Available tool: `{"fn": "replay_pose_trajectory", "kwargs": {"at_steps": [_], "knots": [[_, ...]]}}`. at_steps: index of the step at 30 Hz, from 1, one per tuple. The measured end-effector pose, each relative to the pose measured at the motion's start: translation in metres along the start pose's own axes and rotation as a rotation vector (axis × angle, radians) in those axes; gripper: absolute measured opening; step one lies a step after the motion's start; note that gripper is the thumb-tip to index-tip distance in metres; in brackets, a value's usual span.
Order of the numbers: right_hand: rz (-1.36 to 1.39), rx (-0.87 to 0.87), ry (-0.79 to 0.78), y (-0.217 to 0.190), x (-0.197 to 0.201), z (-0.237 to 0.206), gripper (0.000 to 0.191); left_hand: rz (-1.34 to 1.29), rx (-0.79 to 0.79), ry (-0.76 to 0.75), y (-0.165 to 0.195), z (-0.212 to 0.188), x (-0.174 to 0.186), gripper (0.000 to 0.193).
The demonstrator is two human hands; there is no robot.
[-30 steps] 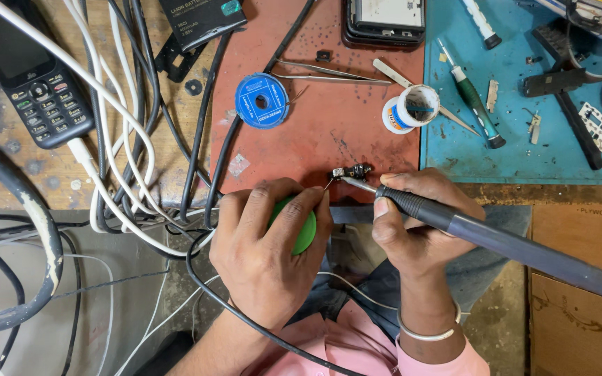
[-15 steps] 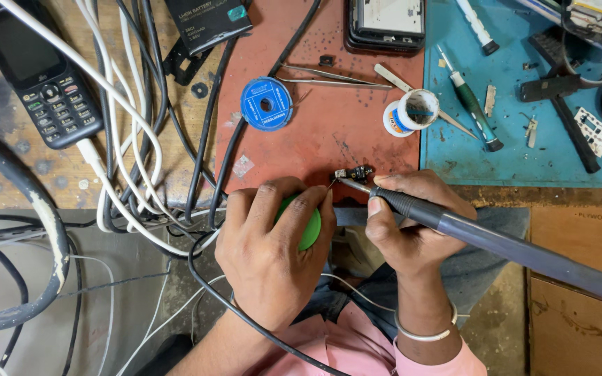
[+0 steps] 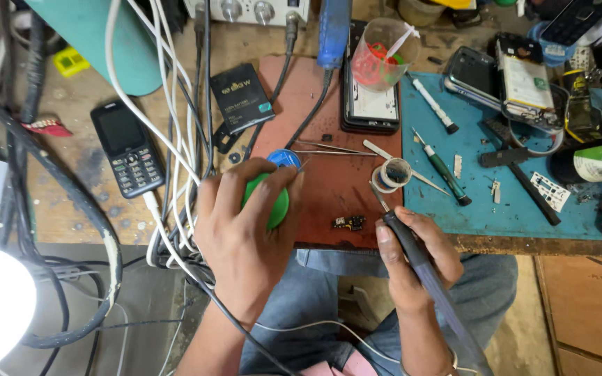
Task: The person solders a small circuit board at a cluttered repair workbench. They hold the board in one hand and a soldering iron in the other, feed solder wire from a green spool, dip the component in flux, and repeatedly apply the iron to the board's contacts while repositioning it.
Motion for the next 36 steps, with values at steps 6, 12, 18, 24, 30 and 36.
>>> {"fn": "replay_pose_trajectory", "kwargs": {"at_steps": [6,12,18,24,30,36], "knots": [[0.066,-0.027,-0.028,0.002,-0.003,-0.002,0.033,0.06,-0.049,-0.129,-0.023,0.017,-0.041,0.021],[0.008,0.028,0.023,-0.015,-0.01,0.006,0.021,-0.091,-0.103,0.007,0.008,0.025,-0.009,0.03],[-0.416,0.471,-0.208,-0.091,-0.066,0.044,0.034,-0.75,0.288,-0.456,0.029,-0.017,-0.019,0.046],[-0.394,0.521,-0.278,-0.125,-0.097,0.052,0.038,-0.62,0.315,-0.548,0.022,-0.025,-0.02,0.049],[-0.371,0.476,-0.269,-0.116,-0.091,0.044,0.036,-0.642,0.319,-0.583,0.019,-0.031,-0.023,0.048],[-0.443,0.404,-0.241,-0.102,-0.082,0.042,0.035,-0.718,0.303,-0.474,0.012,-0.028,-0.015,0.039]]}}
Point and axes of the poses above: each hand's wrist, its own z-axis towards the middle knuckle, its own x-axis out of the back of the hand, y = z × x, the point moved 10 cm from there along z, towards the middle knuckle, and after that the axes turned 13 degrees about y, right-handed, at the moved point
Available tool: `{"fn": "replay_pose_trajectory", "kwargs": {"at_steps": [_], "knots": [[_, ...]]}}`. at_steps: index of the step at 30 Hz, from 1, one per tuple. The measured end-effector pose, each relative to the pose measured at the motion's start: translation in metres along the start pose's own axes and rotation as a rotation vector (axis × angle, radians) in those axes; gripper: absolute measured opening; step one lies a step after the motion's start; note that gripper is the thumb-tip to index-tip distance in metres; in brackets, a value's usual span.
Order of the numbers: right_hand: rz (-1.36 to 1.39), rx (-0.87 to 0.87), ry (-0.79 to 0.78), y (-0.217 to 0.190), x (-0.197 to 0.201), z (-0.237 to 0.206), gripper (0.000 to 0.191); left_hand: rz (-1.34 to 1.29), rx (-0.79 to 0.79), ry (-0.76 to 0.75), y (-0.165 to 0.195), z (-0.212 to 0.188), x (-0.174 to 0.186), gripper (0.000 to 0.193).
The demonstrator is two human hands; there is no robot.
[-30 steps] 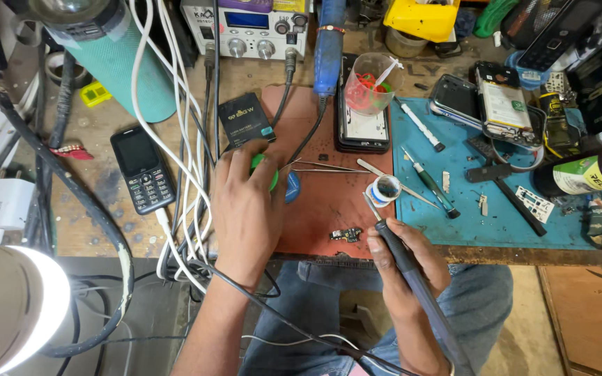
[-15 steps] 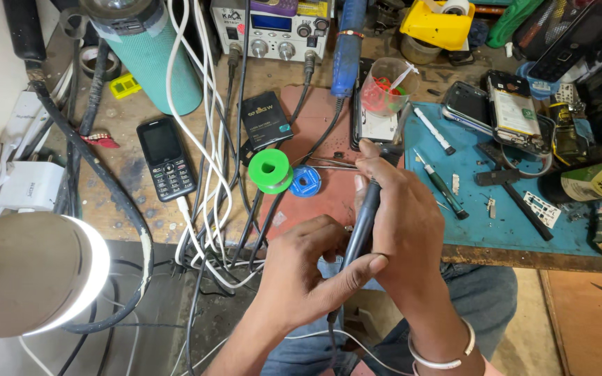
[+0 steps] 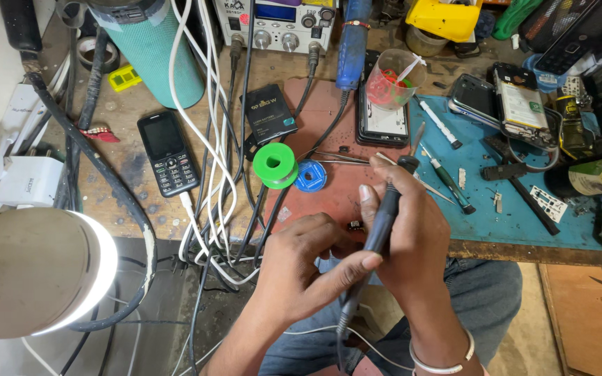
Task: The person solders a small circuit board at a cluttered repair workbench. They hold the board in one hand and a soldering iron in the other, feed solder wire from a green spool, dip the component in flux, and repeatedly apply the iron to the board's contacts while repositioning it.
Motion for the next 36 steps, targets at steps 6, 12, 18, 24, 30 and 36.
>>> {"fn": "replay_pose_trajectory", "kwargs": {"at_steps": [6,12,18,24,30,36], "knots": [[0.067,-0.184,0.096,0.029,0.009,-0.02,0.029,0.112,-0.07,0.216,-0.014,0.003,0.029,0.03],[0.149,-0.121,0.139,0.033,0.013,-0.035,0.029,0.101,-0.091,0.268,-0.021,-0.003,0.037,0.028],[0.189,-0.111,0.163,0.034,0.013,-0.036,0.031,0.111,-0.069,0.265,-0.025,-0.002,0.034,0.027],[0.167,-0.114,0.166,0.035,0.016,-0.039,0.033,0.146,-0.117,0.261,-0.023,-0.003,0.033,0.03],[0.234,-0.12,0.18,0.051,0.016,-0.058,0.03,0.203,-0.126,0.261,-0.024,-0.002,0.034,0.025],[0.098,-0.18,0.406,0.077,0.059,-0.1,0.054,0.401,-0.32,0.297,-0.007,-0.009,0.033,0.023]]}}
Point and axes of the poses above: each hand's wrist, its own z-axis towards the middle knuckle, its own x-axis out of the back of the hand, y = z × x, the point moved 10 cm from there along z, towards the middle knuckle, and after that the axes turned 13 degrees about y, right-handed, at the moved point
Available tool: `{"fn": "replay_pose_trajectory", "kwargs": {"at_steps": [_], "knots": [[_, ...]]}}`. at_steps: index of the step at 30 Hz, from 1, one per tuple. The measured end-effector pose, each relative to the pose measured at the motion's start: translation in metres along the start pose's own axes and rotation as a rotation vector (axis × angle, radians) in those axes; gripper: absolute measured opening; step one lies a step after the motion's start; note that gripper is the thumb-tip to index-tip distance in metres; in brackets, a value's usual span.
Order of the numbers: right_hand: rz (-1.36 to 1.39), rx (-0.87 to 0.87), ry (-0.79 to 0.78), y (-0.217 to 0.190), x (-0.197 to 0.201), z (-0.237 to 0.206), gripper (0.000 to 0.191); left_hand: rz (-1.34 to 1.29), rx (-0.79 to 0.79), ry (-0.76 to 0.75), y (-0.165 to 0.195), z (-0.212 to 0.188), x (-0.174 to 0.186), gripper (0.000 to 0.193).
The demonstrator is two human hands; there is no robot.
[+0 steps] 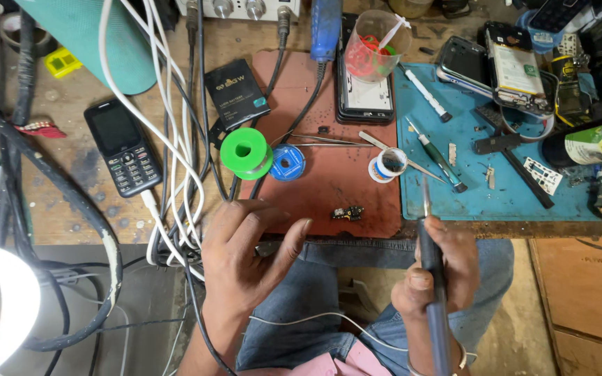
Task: The person solders a small circuit board at a cluttered repair workbench. They hold the board in one hand and a soldering iron in the other, feed solder wire from a green spool, dip the component in flux, and repeatedly apply the iron to the board's contacts while repositioning it.
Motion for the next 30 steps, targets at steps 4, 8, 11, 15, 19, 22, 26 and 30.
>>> {"fn": "replay_pose_trajectory", "kwargs": {"at_steps": [4,8,11,15,19,22,26,30], "knots": [[0.19,-0.002,-0.029,-0.003,0.009,-0.011,0.028,0.043,-0.005,-0.039,0.003,-0.005,-0.01,0.026],[0.151,-0.024,-0.168,-0.006,-0.005,-0.012,0.023,0.106,-0.026,-0.151,0.008,-0.012,-0.033,0.03],[0.171,0.009,-0.198,-0.01,-0.011,-0.01,0.021,0.206,-0.076,-0.183,0.011,-0.016,-0.048,0.032],[0.208,-0.011,-0.197,-0.008,-0.01,-0.016,0.024,0.266,-0.065,-0.183,0.012,-0.017,-0.057,0.027],[0.288,-0.177,-0.043,0.015,-0.001,-0.014,0.021,0.212,-0.026,-0.094,0.01,-0.013,-0.047,0.025],[0.156,-0.141,-0.023,0.024,-0.003,0.003,0.016,0.194,0.032,-0.026,0.002,-0.011,-0.035,0.023],[0.02,-0.068,-0.166,0.025,-0.029,0.036,0.019,0.142,0.032,-0.042,0.002,-0.006,-0.039,0.027],[-0.036,0.037,-0.337,0.006,-0.05,0.061,0.023,0.034,-0.054,-0.168,0.019,0.012,-0.076,0.046]]}}
Point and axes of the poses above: each hand's wrist, its own z-axis towards the middle knuckle, its own x-axis out of the back of the hand, y = z × x, the point moved 10 cm from there along z, towards the middle knuckle, and after that the axes turned 13 degrees about y, right-handed, at the moved point
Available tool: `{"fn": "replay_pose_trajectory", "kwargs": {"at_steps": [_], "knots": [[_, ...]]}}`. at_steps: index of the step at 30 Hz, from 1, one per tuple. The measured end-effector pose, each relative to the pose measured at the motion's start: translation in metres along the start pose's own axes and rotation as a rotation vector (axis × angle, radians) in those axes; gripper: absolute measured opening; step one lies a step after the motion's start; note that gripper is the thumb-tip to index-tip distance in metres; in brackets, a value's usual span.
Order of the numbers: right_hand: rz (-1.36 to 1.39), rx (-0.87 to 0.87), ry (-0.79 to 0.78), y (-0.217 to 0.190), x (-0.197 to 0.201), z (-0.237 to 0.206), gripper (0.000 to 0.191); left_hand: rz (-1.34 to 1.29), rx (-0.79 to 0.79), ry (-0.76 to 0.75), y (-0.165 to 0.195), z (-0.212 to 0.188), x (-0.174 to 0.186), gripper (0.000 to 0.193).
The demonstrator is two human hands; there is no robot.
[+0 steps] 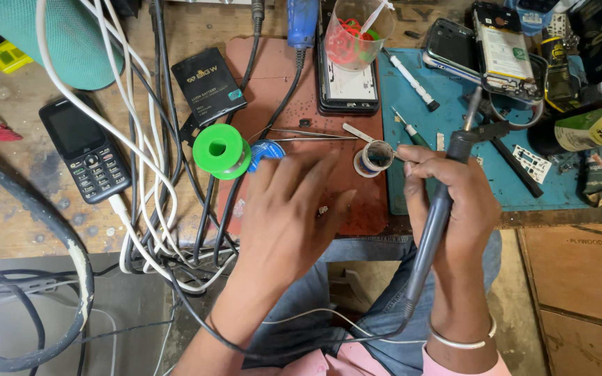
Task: The person solders a small circuit board at a cluttered repair workbench. They hold the board in one hand and a soldering iron in the other, feed solder wire from a green spool, dip the component in flux, and repeatedly apply the iron to the board's contacts while repositioning it.
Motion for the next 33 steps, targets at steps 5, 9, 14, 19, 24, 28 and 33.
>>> {"fn": "replay_pose_trajectory", "kwargs": {"at_steps": [5,9,14,19,24,28,33], "knots": [[-0.07,0.112,-0.109,-0.015,-0.01,0.014,0.031,0.107,-0.051,-0.13,0.006,0.031,-0.053,0.06],[0.023,-0.249,-0.24,0.017,-0.022,0.004,0.023,0.063,-0.068,-0.216,0.008,0.026,-0.067,0.037],[-0.064,0.152,-0.27,-0.023,-0.008,0.005,0.034,-0.005,-0.053,-0.155,0.014,0.019,-0.045,0.047],[-0.054,0.241,-0.327,-0.035,-0.005,-0.002,0.044,-0.151,-0.024,-0.167,0.022,0.018,-0.029,0.06],[0.343,-0.232,-0.404,-0.003,-0.011,-0.022,0.046,-0.328,0.039,-0.218,0.023,0.014,-0.022,0.058],[0.465,-0.211,-0.354,-0.001,-0.004,-0.025,0.045,-0.333,-0.031,-0.212,0.032,0.012,-0.019,0.054],[0.551,-0.314,-0.321,0.008,0.003,-0.023,0.044,-0.383,-0.04,-0.226,0.037,0.008,-0.019,0.048]]}}
Point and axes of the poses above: each hand's wrist, its own z-axis towards the middle knuckle, its own x-axis out of the back of the hand, y = z × x, the point moved 10 cm from there along z, towards the middle knuckle, and after that the axes turned 13 degrees about y, right-handed, at the moved point
